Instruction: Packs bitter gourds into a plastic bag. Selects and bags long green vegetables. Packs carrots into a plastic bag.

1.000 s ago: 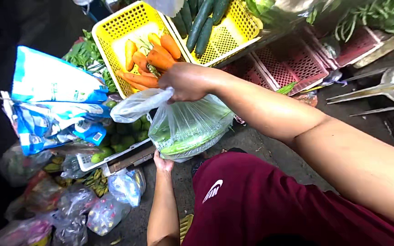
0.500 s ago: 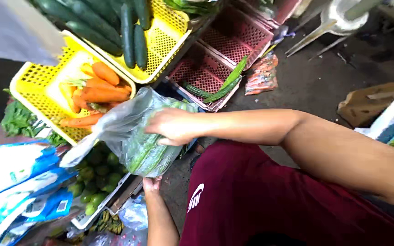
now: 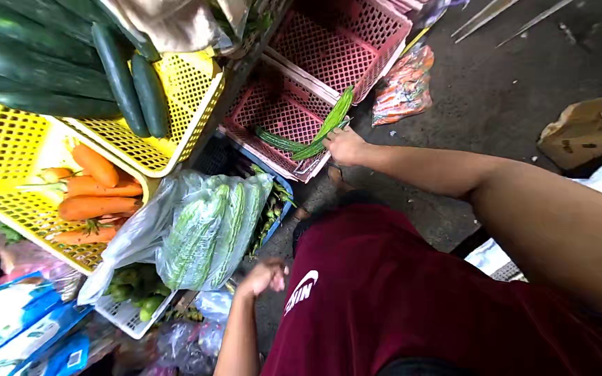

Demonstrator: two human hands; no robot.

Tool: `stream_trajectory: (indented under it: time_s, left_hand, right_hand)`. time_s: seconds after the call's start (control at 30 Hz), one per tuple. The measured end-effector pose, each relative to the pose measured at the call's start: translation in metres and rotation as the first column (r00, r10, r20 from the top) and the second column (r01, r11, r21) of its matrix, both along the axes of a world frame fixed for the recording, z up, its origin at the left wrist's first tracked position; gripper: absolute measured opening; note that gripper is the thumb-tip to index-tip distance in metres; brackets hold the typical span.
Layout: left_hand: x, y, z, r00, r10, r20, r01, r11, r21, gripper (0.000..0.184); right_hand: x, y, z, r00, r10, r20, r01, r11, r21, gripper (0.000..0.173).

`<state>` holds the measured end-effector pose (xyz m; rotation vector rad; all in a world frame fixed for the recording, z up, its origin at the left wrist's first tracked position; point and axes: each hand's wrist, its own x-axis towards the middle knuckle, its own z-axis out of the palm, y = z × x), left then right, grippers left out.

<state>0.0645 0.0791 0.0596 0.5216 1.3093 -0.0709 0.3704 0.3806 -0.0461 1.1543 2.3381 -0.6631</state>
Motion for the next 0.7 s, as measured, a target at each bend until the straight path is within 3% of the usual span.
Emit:
stream_trajectory:
  time_s: [0.1, 0.17, 0.2, 0.27, 0.33, 0.4, 0.57, 0.67, 0.7]
  left_hand:
    - [0.053, 0.132, -0.032, 0.983, 0.165, 0.085, -0.182, 0.941, 0.284, 0.030]
    - [0.074, 0.206, -0.091, 0.939, 0.342, 0.032, -0.328, 0.868, 0.373, 0.033]
    - [0.083, 0.237, -0.125, 0.905, 0.423, -0.049, -0.368, 0.835, 0.409, 0.036]
    - [0.096, 0.277, -0.179, 0.811, 0.478, -0.338, -0.337, 0.853, 0.399, 0.046]
    - [0.103, 0.315, -0.218, 0.691, 0.360, -0.627, -0.203, 0.929, 0.310, 0.072]
    - [0.110, 0.328, -0.249, 0.607, 0.265, -0.749, -0.178, 0.964, 0.197, 0.081]
    - [0.116, 0.341, -0.283, 0.520, 0.407, -0.751, -0.338, 0.905, 0.257, 0.082]
    - [0.105, 0.354, -0.265, 0.457, 0.552, -0.697, -0.377, 0.830, 0.410, 0.096]
    - [0.099, 0.359, -0.251, 0.452, 0.594, -0.665, -0.378, 0.803, 0.461, 0.093]
  right_hand:
    - [-0.020, 0.020, -0.045, 0.984, 0.141, 0.108, -0.141, 0.990, -0.006, 0.053]
    - [-0.033, 0.029, -0.058, 0.957, 0.214, 0.198, -0.215, 0.977, -0.017, 0.040]
    - [-0.038, 0.034, -0.062, 0.946, 0.231, 0.226, -0.233, 0.972, -0.020, 0.034]
    - [-0.042, 0.028, -0.063, 0.949, 0.209, 0.235, -0.201, 0.978, -0.055, 0.034]
    - [-0.041, 0.036, -0.059, 0.963, 0.148, 0.226, -0.135, 0.988, -0.073, 0.039]
    - [-0.037, 0.037, -0.050, 0.966, 0.143, 0.215, -0.121, 0.986, -0.113, 0.044]
    - [-0.024, 0.044, 0.001, 0.987, 0.037, 0.157, 0.005, 0.966, -0.260, 0.049]
    - [0.014, 0.055, 0.028, 0.989, -0.059, 0.135, 0.109, 0.908, -0.404, 0.045]
    - [0.030, 0.055, 0.030, 0.985, -0.113, 0.130, 0.161, 0.877, -0.453, 0.048]
